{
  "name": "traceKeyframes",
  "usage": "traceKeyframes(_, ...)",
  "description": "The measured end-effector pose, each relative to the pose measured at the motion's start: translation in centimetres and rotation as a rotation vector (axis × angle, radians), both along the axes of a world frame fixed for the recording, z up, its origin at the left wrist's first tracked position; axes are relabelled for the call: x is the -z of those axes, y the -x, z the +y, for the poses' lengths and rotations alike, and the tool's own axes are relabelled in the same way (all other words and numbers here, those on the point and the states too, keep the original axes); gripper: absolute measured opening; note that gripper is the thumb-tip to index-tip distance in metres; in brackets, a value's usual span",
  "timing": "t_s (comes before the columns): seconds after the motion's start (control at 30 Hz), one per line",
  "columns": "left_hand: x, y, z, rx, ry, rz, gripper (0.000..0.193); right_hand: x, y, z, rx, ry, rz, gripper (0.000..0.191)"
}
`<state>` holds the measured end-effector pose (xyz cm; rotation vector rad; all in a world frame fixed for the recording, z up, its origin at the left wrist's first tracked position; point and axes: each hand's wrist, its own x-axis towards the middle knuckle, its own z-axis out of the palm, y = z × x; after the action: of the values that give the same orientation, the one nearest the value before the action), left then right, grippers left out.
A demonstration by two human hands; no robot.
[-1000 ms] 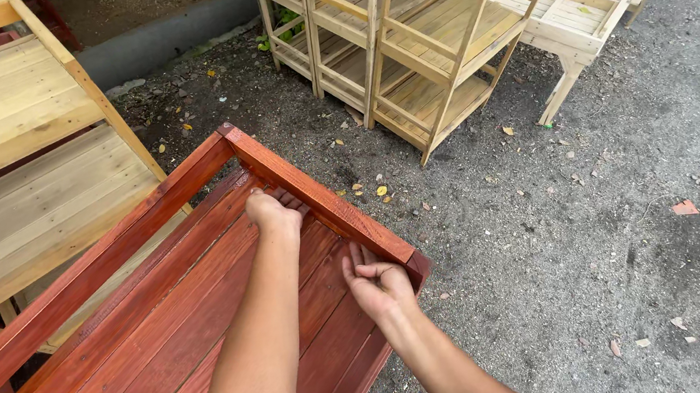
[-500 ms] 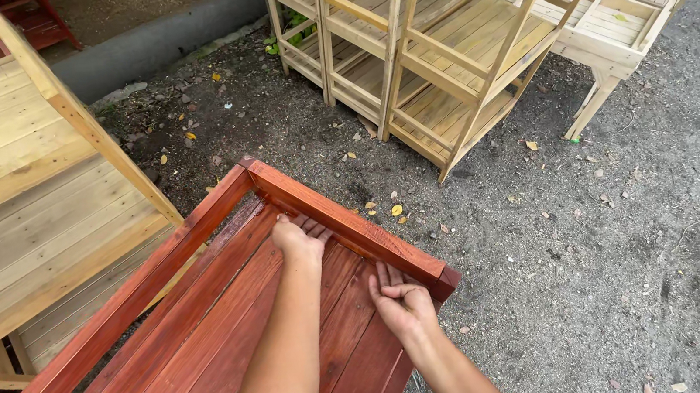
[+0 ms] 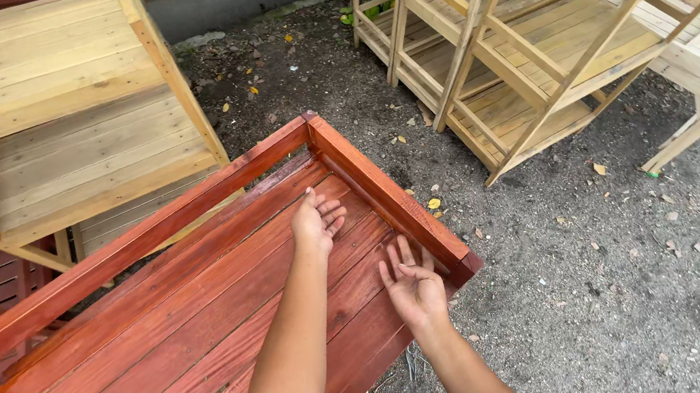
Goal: The person applies a reddish-brown stain to a three-tier wooden shelving unit using a brush and a small container. They work on the vertical supports and shelves, then lift and reposition the unit to access different sides before continuing to apply stain to the lower shelves and frame.
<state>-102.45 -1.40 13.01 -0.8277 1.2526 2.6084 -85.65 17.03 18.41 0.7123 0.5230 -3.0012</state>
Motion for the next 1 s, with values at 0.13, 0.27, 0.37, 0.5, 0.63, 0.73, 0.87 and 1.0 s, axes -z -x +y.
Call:
traceKeyframes(0.13, -0.4, -4.6, -4.6, -0.128, -0.024, 0.019, 0.051, -1.0, -0.7, -2.4, -0.208, -0.008, 0.096, 0.083)
traceKeyframes(0.27, -1.4, -10.4, -10.3, -0.263, -0.042, 0.068, 0.048, -0.7, -1.5, -6.3, -0.401, 0.032, 0.188, 0.078)
traceKeyframes(0.37, -1.9, -16.8, -15.3, -0.401, -0.031, 0.061, 0.046, -0.7, -2.8, -9.4, -0.539, 0.090, 0.249, 0.072)
traceKeyframes(0.5, -2.4, -25.0, -21.6, -0.627, -0.055, 0.119, 0.043, -1.6, -4.7, -14.1, -0.662, 0.165, 0.246, 0.062)
traceKeyframes(0.63, -2.3, -34.8, -28.1, -0.920, -0.116, 0.305, 0.043, -2.8, -8.0, -20.2, -0.795, 0.168, 0.163, 0.052)
traceKeyframes(0.73, -2.3, -41.4, -32.5, -1.225, -0.196, 0.401, 0.042, -3.3, -10.4, -25.6, -0.988, 0.112, 0.189, 0.044)
traceKeyframes(0.87, -0.8, -49.6, -36.3, -1.549, -0.313, 0.463, 0.044, -3.0, -13.3, -33.6, -1.214, 0.037, 0.274, 0.043)
traceKeyframes(1.0, 0.5, -53.1, -40.1, -1.656, -0.464, 0.600, 0.053, -1.9, -15.3, -42.6, -1.376, -0.055, 0.310, 0.044)
